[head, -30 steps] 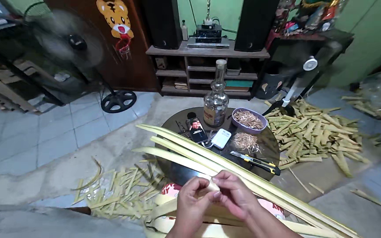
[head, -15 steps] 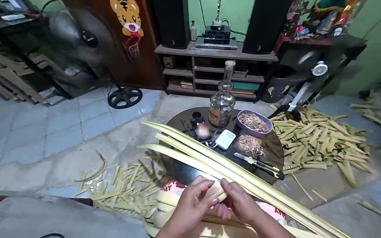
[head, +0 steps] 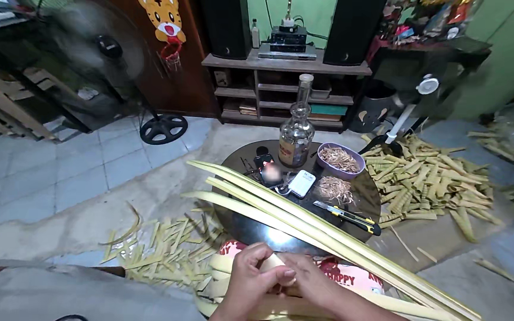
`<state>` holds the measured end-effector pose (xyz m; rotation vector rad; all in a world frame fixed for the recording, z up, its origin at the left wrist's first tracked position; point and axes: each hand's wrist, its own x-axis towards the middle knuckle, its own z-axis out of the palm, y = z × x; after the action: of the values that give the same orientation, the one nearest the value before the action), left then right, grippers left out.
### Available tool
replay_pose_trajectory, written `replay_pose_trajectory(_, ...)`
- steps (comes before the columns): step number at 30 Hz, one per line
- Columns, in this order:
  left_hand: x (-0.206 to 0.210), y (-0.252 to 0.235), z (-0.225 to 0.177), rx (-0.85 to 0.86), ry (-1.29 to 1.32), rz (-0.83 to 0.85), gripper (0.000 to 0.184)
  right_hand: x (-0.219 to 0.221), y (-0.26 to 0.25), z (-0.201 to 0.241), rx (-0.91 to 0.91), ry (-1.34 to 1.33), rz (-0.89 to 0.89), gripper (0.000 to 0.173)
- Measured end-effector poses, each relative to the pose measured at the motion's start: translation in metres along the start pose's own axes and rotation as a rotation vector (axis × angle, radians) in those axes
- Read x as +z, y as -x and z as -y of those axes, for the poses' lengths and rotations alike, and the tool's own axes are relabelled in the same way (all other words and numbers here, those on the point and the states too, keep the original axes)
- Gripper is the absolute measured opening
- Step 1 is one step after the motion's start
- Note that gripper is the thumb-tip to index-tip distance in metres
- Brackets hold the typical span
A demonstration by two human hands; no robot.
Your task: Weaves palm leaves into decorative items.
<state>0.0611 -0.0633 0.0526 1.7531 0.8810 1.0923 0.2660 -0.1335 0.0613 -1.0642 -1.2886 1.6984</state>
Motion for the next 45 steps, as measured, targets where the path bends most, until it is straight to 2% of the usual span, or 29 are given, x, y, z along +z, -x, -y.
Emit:
replay_pose_trajectory(2, -0.01, 0.001, -0.005, -0.025, 0.04, 0.097, 0.021, -0.001, 0.001, 0.019, -0.149, 0.06, -0.095, 0.047)
replay_pose_trajectory(4, -0.017, 0.001, -0.013, -0.001, 0.064, 0.192, 0.024, -0.001, 0.004, 0.034, 0.068, -0.217, -0.097, 0.049)
replay_pose_trajectory(6, -0.015, 0.001, -0.011, 0.053, 0.06, 0.174, 0.015, 0.002, 0.004, 0.029, 0.271, -0.402, -0.077, 0.044)
replay_pose_trajectory(10, -0.019, 0.001, -0.009, -0.03, 0.14, 0.179, 0.016, -0.004, 0.009, 0.023, -0.135, 0.207, -0.054, 0.04)
replay_pose_trajectory(11, -0.022, 0.002, -0.012, -0.052, 0.159, 0.23, 0.018, -0.003, 0.012, 0.028, -0.095, 0.141, -0.052, 0.037)
replay_pose_trajectory(13, -0.027, 0.003, -0.016, -0.062, 0.167, 0.299, 0.017, 0.0, 0.014, 0.037, 0.21, -0.298, -0.027, 0.044)
replay_pose_trajectory(14, -0.026, 0.002, -0.017, -0.057, 0.164, 0.303, 0.014, 0.0, 0.013, 0.039, 0.266, -0.361, -0.034, 0.044)
replay_pose_trajectory(16, -0.026, 0.001, -0.014, -0.057, 0.179, 0.288, 0.014, -0.001, 0.011, 0.035, 0.004, 0.053, -0.084, 0.036)
replay_pose_trajectory(18, -0.029, 0.001, -0.015, -0.071, 0.196, 0.278, 0.016, 0.0, 0.011, 0.035, -0.258, 0.535, -0.116, 0.048)
replay_pose_trajectory(19, -0.031, 0.001, -0.016, -0.076, 0.205, 0.283, 0.016, 0.001, 0.013, 0.035, -0.219, 0.465, -0.099, 0.043)
replay_pose_trajectory(21, -0.033, 0.001, -0.016, -0.088, 0.214, 0.304, 0.017, -0.001, 0.012, 0.036, 0.073, -0.118, -0.02, 0.04)
replay_pose_trajectory(22, -0.033, 0.001, -0.015, -0.092, 0.217, 0.306, 0.016, -0.002, 0.01, 0.037, 0.131, -0.213, -0.025, 0.041)
replay_pose_trajectory(24, -0.035, 0.001, -0.013, -0.106, 0.221, 0.294, 0.015, 0.001, 0.008, 0.038, -0.124, 0.259, -0.12, 0.036)
replay_pose_trajectory(26, -0.037, 0.001, -0.014, -0.127, 0.248, 0.278, 0.016, 0.003, 0.006, 0.035, -0.363, 0.74, -0.188, 0.051)
replay_pose_trajectory(27, -0.037, 0.0, -0.014, -0.139, 0.264, 0.283, 0.017, 0.002, 0.008, 0.035, -0.31, 0.641, -0.16, 0.045)
replay_pose_trajectory(28, -0.038, -0.001, -0.013, -0.146, 0.275, 0.292, 0.018, 0.0, 0.009, 0.036, -0.157, 0.325, -0.114, 0.037)
replay_pose_trajectory(29, -0.039, -0.002, -0.013, -0.152, 0.279, 0.296, 0.018, -0.002, 0.009, 0.037, 0.021, -0.012, -0.079, 0.039)
replay_pose_trajectory(30, -0.039, -0.002, -0.013, -0.158, 0.275, 0.3, 0.018, -0.003, 0.008, 0.037, 0.103, -0.144, -0.079, 0.04)
replay_pose_trajectory(31, -0.039, -0.002, -0.011, -0.163, 0.274, 0.301, 0.017, -0.003, 0.008, 0.036, 0.038, -0.018, -0.102, 0.036)
replay_pose_trajectory(32, -0.04, -0.003, -0.011, -0.17, 0.276, 0.299, 0.017, -0.002, 0.008, 0.037, -0.12, 0.282, -0.141, 0.038)
replay_pose_trajectory(34, -0.042, -0.004, -0.012, -0.179, 0.298, 0.299, 0.019, -0.001, 0.008, 0.032, -0.351, 0.725, -0.208, 0.052)
replay_pose_trajectory(35, -0.043, -0.005, -0.013, -0.181, 0.306, 0.308, 0.019, -0.002, 0.01, 0.032, -0.285, 0.608, -0.183, 0.045)
replay_pose_trajectory(36, -0.044, -0.007, -0.014, -0.177, 0.308, 0.317, 0.019, -0.004, 0.011, 0.031, -0.119, 0.284, -0.137, 0.036)
replay_pose_trajectory(37, -0.044, -0.008, -0.015, -0.173, 0.307, 0.32, 0.018, -0.007, 0.01, 0.032, 0.058, -0.045, -0.101, 0.038)
replay_pose_trajectory(38, -0.044, -0.008, -0.016, -0.173, 0.303, 0.319, 0.017, -0.008, 0.009, 0.032, 0.132, -0.159, -0.102, 0.04)
replay_pose_trajectory(40, -0.046, -0.01, -0.016, -0.171, 0.298, 0.317, 0.017, -0.007, 0.01, 0.032, -0.094, 0.283, -0.166, 0.037)
replay_pose_trajectory(42, -0.049, -0.009, -0.014, -0.173, 0.302, 0.313, 0.017, -0.006, 0.013, 0.028, -0.312, 0.719, -0.219, 0.05)
replay_pose_trajectory(43, -0.05, -0.01, -0.015, -0.173, 0.298, 0.319, 0.018, -0.007, 0.016, 0.027, -0.259, 0.625, -0.188, 0.043)
replay_pose_trajectory(45, -0.051, -0.011, -0.015, -0.171, 0.299, 0.324, 0.018, -0.011, 0.017, 0.028, 0.056, 0.002, -0.109, 0.036)
